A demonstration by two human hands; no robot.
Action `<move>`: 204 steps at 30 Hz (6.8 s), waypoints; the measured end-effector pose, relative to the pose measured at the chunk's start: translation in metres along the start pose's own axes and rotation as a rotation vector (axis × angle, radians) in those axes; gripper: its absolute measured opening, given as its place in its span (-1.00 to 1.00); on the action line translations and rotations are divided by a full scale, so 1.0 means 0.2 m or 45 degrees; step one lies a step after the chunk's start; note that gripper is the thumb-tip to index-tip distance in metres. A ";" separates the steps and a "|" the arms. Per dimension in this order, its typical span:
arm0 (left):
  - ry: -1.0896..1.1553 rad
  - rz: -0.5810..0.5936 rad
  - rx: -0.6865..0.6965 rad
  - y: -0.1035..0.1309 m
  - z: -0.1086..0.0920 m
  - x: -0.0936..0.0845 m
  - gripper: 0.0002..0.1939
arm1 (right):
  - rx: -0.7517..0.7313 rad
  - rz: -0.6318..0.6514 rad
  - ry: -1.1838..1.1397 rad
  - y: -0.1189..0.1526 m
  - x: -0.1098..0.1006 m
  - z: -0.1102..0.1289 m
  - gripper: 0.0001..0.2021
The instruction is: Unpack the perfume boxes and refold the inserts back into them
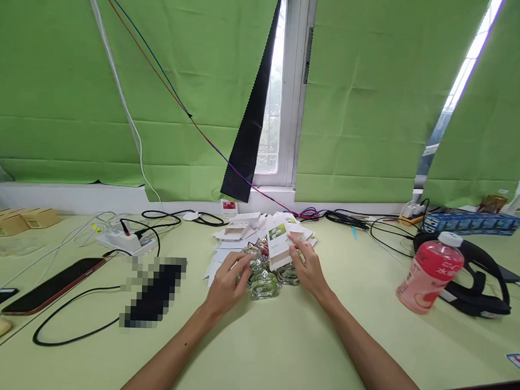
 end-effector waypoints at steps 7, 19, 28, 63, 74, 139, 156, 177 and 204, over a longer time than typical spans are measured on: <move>0.036 -0.034 -0.008 -0.01 -0.04 -0.02 -0.62 | 0.024 -0.210 -0.076 0.02 -0.07 0.06 -0.57; 0.228 0.068 -0.145 0.05 -0.06 0.02 -0.51 | -0.249 -0.165 -0.193 0.14 -0.01 0.28 -0.53; 0.273 0.048 -0.229 0.04 -0.04 -0.01 -0.53 | -0.158 -0.011 -0.313 0.14 0.03 0.25 -0.55; 0.708 -0.025 -0.895 0.10 0.09 0.04 -0.54 | -0.119 0.209 -0.436 0.12 0.10 0.26 -0.48; 0.579 -0.052 -0.790 0.04 0.03 0.00 -0.60 | -0.020 0.185 -0.472 0.11 0.10 0.22 -0.55; 0.587 0.037 -0.712 0.06 0.01 0.03 -0.53 | 0.171 0.324 -0.881 0.10 0.13 0.19 -0.50; 0.824 0.020 -0.860 0.04 -0.02 0.03 -0.50 | 0.146 0.311 -0.758 0.10 0.12 0.20 -0.47; 0.679 -0.011 -0.877 0.05 0.01 0.04 -0.53 | 0.044 0.228 -0.530 0.10 0.10 0.21 -0.50; 0.501 0.008 -0.811 0.05 0.02 0.02 -0.58 | -0.147 0.105 -0.374 0.10 0.07 0.23 -0.61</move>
Point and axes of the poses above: each hand's wrist, its own y-axis away from the middle knuckle, its own x-axis out of the palm, z = x × y, the point moved 6 cm from there along -y, towards the middle knuckle, and after that the axes turned 1 degree about x, right-handed, at the moved point
